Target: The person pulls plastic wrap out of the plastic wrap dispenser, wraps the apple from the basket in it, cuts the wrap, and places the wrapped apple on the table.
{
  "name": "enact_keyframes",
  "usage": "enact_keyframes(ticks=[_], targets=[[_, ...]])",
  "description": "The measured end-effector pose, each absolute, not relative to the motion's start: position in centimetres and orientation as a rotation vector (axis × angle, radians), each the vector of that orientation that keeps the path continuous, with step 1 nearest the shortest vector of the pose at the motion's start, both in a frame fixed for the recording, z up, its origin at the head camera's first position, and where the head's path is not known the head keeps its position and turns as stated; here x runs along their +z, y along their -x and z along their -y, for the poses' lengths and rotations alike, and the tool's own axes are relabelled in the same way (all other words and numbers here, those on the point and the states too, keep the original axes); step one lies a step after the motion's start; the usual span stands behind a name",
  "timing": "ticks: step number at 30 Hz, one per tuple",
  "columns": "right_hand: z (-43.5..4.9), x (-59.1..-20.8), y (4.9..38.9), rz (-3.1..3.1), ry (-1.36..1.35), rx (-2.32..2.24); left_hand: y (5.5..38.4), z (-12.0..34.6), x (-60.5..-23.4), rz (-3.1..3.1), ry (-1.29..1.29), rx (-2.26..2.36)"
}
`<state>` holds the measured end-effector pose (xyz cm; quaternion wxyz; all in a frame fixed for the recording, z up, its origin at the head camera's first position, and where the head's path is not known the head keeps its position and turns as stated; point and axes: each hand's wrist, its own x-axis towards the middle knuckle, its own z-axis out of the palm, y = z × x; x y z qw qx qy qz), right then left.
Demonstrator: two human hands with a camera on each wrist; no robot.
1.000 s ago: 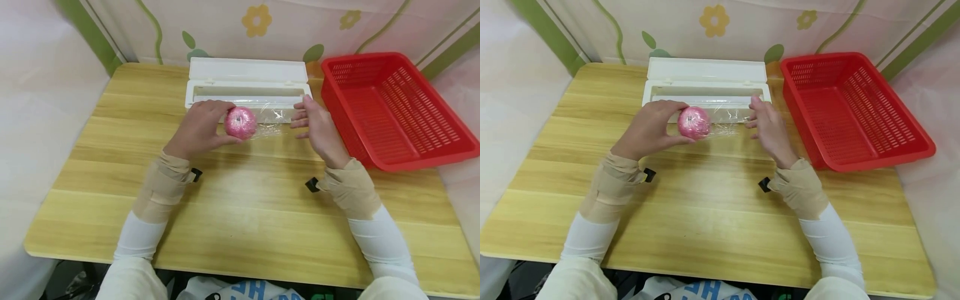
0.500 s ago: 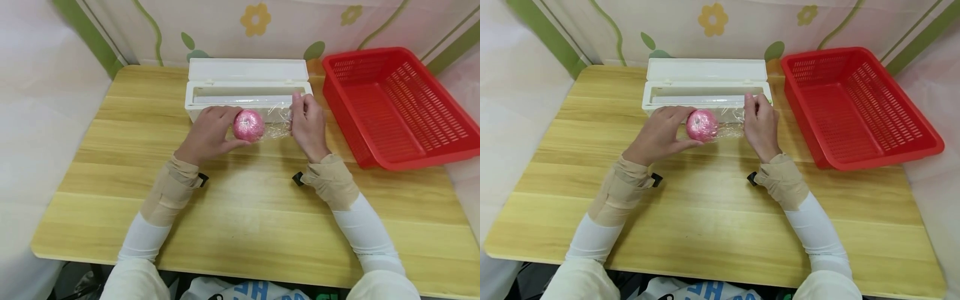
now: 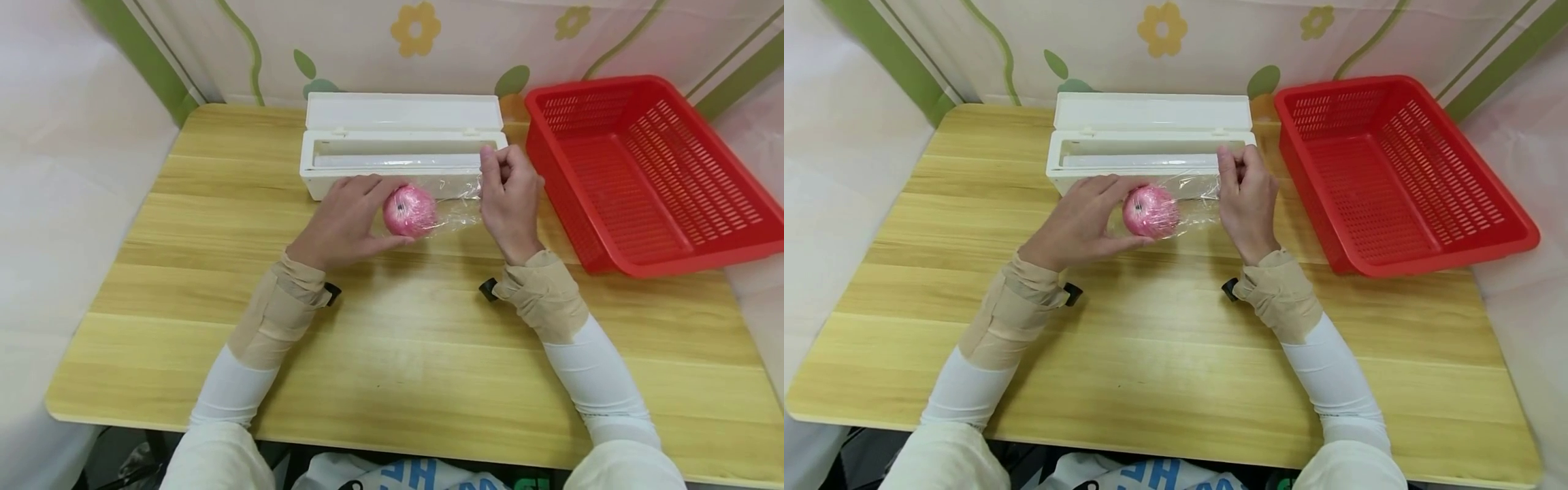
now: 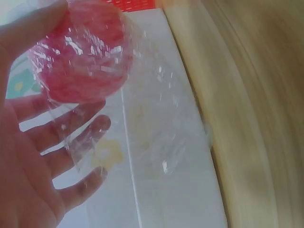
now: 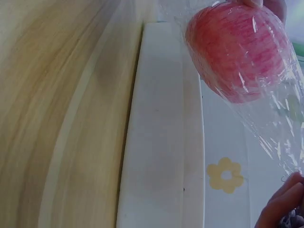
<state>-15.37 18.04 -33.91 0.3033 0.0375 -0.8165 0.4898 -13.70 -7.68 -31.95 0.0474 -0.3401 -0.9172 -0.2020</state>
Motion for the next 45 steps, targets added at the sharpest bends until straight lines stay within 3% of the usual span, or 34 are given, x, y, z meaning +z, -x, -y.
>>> enact_keyframes(ticks=[19, 28, 31, 45], targets=[[-18.7, -31.5, 14.0, 2.214, -0.450, 0.979, 13.7, 7.2, -32.1, 2.832, 1.130, -0.787], [-18.6, -30.8, 13.5, 2.458, -0.028, 1.272, 13.2, 6.7, -32.1, 2.769, 1.013, -0.612], [-18.1, -31.2, 13.6, 2.460, 0.000, 1.239, 12.9, 6.4, -32.1, 2.758, 0.985, -0.584], [-17.4, -31.7, 13.6, 2.152, -0.385, 1.003, 12.8, 6.1, -32.2, 2.767, 1.100, -0.711]])
